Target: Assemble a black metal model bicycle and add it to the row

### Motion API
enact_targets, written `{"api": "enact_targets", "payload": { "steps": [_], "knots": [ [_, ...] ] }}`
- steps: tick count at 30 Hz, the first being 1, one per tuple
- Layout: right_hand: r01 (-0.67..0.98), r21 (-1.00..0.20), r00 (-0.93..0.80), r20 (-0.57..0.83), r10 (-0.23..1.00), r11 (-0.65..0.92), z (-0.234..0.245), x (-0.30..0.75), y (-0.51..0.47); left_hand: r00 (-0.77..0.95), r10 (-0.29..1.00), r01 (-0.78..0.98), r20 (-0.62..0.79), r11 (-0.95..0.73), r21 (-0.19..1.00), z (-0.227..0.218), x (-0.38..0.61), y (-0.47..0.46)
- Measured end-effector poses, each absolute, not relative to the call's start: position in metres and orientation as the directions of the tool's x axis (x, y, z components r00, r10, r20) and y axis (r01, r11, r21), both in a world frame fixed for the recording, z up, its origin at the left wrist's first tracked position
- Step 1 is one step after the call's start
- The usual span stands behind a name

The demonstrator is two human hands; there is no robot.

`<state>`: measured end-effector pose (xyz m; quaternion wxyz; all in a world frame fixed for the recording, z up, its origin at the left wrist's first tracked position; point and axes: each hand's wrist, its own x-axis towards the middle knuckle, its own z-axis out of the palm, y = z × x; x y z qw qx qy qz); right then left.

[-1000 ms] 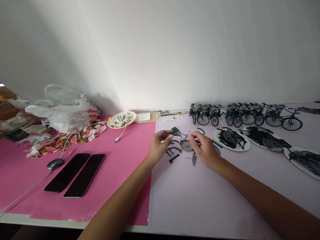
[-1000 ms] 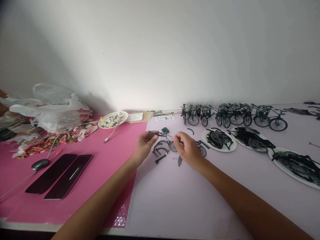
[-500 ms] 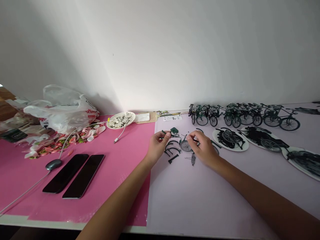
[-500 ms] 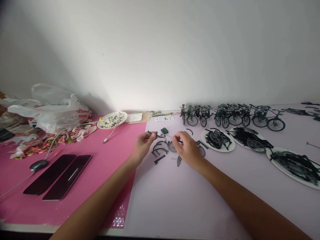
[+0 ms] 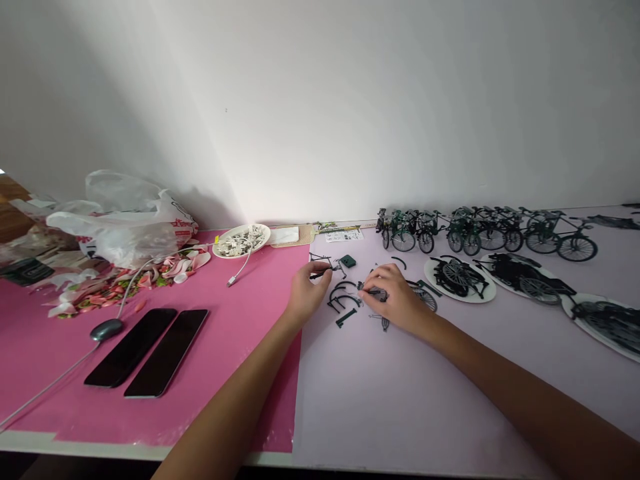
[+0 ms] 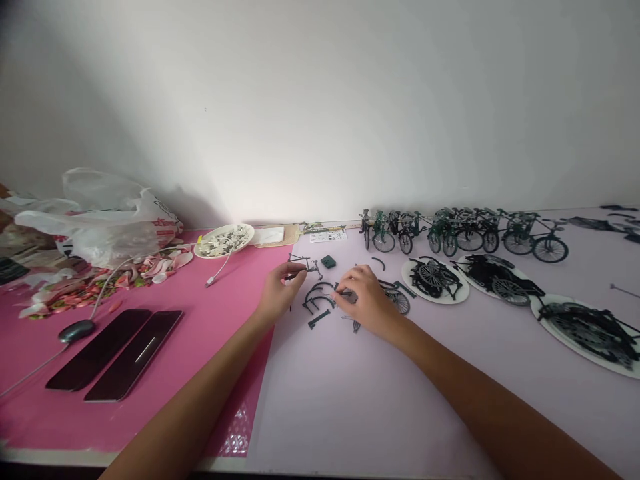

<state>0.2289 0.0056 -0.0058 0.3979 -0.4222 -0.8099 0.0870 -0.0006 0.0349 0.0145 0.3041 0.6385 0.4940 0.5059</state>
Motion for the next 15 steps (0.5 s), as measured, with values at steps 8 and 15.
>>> {"api": "enact_targets", "payload": {
  "steps": [8, 15],
  "knots": [
    [0.579, -0.472, -0.467, 0.476, 0.745, 0.665, -0.013, 0.227, 0.004, 0.072, 0.897, 0.602, 0.435, -0.387, 0.699, 0.003, -0.008, 0.039],
    [0.652, -0.485, -0.393, 0.440, 0.807, 0.582, -0.006, 0.238, 0.008, 0.090, 0.927, 0.698, 0.365, -0.320, 0.640, 0.003, -0.009, 0.041]
  ]
}}
